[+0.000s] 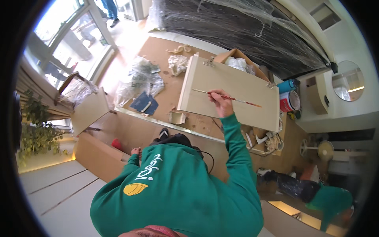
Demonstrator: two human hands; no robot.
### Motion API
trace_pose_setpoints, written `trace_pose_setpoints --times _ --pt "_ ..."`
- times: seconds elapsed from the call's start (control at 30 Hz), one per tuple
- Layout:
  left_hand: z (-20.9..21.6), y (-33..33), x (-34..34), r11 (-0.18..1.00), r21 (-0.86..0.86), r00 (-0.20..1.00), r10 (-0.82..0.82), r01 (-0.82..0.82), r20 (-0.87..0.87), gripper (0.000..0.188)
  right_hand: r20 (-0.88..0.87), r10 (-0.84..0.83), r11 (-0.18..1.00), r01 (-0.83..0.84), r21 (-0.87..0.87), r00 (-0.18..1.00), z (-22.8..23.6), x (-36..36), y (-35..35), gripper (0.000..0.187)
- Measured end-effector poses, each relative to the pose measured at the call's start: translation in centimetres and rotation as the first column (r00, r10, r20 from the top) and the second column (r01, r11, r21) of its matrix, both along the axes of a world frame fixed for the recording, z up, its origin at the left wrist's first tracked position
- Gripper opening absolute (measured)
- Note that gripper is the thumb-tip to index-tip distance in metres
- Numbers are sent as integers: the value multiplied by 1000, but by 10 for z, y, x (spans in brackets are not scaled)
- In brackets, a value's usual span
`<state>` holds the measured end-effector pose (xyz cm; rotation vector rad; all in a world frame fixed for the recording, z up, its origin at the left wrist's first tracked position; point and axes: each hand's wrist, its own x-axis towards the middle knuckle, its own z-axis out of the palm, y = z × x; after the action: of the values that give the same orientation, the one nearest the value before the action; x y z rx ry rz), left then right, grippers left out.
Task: The person uses a paintbrush to apply white paint to the edges and surfaces of a detached cabinet door supported by a workbench.
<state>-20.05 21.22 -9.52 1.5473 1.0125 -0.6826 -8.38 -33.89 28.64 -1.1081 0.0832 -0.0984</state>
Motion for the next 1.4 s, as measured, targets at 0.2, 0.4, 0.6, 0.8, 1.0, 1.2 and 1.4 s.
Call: trace_pose_setpoints --times 0.2,0.4,0.6,0.8,1.0,1.2,1.4 --pt "-15 4 15 991 -117 997 69 -66 22 23 -59 -32 916 6 -401 998 -24 29 24 15" --pt "-23 -4 24 929 -257 945 303 -265 121 25 -86 48 898 -80 -432 995 -25 42 13 17" --pt "-24 -33 -40 930 -177 941 334 -321 51 28 -63 179 835 -186 -517 982 -24 47 15 16" --pt "-26 -42 -115 938 -108 942 316 -328 -116 32 -67 138 847 -153 -510 988 -24 46 14 15" --pt "-19 -48 -142 949 -58 938 295 -310 -183 31 33 350 704 -240 -669 936 -29 37 6 14" --pt "-14 -47 -103 947 -111 952 292 -301 -90 34 -130 87 850 -142 -508 988 -10 50 21 13" --pt "-14 -46 -61 915 -233 936 350 -330 49 34 -85 290 714 -275 -645 953 -8 46 17 14"
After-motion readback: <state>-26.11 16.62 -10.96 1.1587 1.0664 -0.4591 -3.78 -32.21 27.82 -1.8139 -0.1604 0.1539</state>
